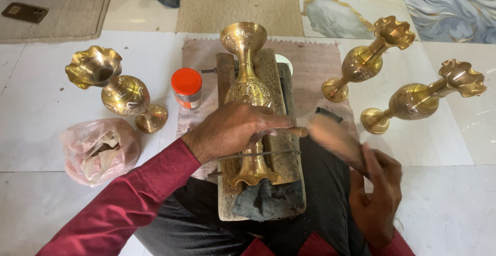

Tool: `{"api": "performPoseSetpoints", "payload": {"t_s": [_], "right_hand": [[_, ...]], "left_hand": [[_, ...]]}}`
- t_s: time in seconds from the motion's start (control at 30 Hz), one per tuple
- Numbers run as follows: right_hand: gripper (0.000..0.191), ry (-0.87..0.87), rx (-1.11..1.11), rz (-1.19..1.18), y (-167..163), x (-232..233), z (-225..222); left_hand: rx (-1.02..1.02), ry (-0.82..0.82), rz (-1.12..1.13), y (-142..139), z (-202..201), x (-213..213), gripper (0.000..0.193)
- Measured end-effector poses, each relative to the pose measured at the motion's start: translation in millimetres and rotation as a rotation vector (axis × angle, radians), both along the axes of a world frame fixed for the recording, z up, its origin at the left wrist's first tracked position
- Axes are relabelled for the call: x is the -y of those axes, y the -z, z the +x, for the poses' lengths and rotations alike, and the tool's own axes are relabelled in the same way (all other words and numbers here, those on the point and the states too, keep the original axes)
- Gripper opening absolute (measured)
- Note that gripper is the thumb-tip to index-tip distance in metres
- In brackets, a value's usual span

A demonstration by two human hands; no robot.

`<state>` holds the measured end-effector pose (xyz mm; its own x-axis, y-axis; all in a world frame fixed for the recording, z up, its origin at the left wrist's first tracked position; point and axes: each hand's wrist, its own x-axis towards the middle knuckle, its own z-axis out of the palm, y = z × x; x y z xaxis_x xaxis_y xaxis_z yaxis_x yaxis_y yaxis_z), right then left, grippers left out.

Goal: The person sits on the floor with a brass vase clamped on a wooden block and engraves decorative patterns into its surface, holding a chisel against the metal and striking it with a wooden mallet. They reposition the chisel repeatedly to work different areas of the engraved design.

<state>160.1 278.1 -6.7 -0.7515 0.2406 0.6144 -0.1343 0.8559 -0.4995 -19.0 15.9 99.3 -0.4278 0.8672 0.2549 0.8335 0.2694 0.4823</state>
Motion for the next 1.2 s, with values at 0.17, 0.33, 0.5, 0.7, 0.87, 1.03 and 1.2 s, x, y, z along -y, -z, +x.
{"api": "performPoseSetpoints", "payload": {"t_s": [0.17, 0.33, 0.5, 0.7, 0.87, 1.03, 1.2], "right_hand": [[0.055, 0.023, 0.013, 0.216, -2.6, -1.1, 1.6], [0.048, -0.06, -0.026, -0.157, -5.2, -2.2, 2.7], [0.057, -0.042, -0.056, 0.04, -14.5, -0.5, -0.5], [0.06, -0.023, -0.057, 0.064, -21.7, 2.5, -2.1], [0.057, 0.05, 0.002, 0.252, -25.0, 0.5, 0.7], [0.057, 0.024, 0.036, 0.123, -28.0, 0.2, 1.4], [0.058, -0.037, -0.019, -0.083, -32.0, 1.7, -1.5]], "left_hand": [[-0.013, 0.007, 0.011, 0.3, -2.0, 2.3, 0.056], [0.039, 0.057, 0.018, -1.0, -2.8, 3.9, 0.059], [0.033, 0.027, 0.02, 0.3, -2.7, 5.7, 0.068], [0.02, 0.004, 0.088, 6.4, -0.5, 9.3, 0.056], [0.045, 0.022, 0.082, 5.9, -1.3, 10.8, 0.058], [0.053, 0.031, 0.066, 3.9, -2.0, 11.0, 0.058], [-0.016, 0.033, 0.115, 4.8, -1.7, 14.1, 0.059]]}}
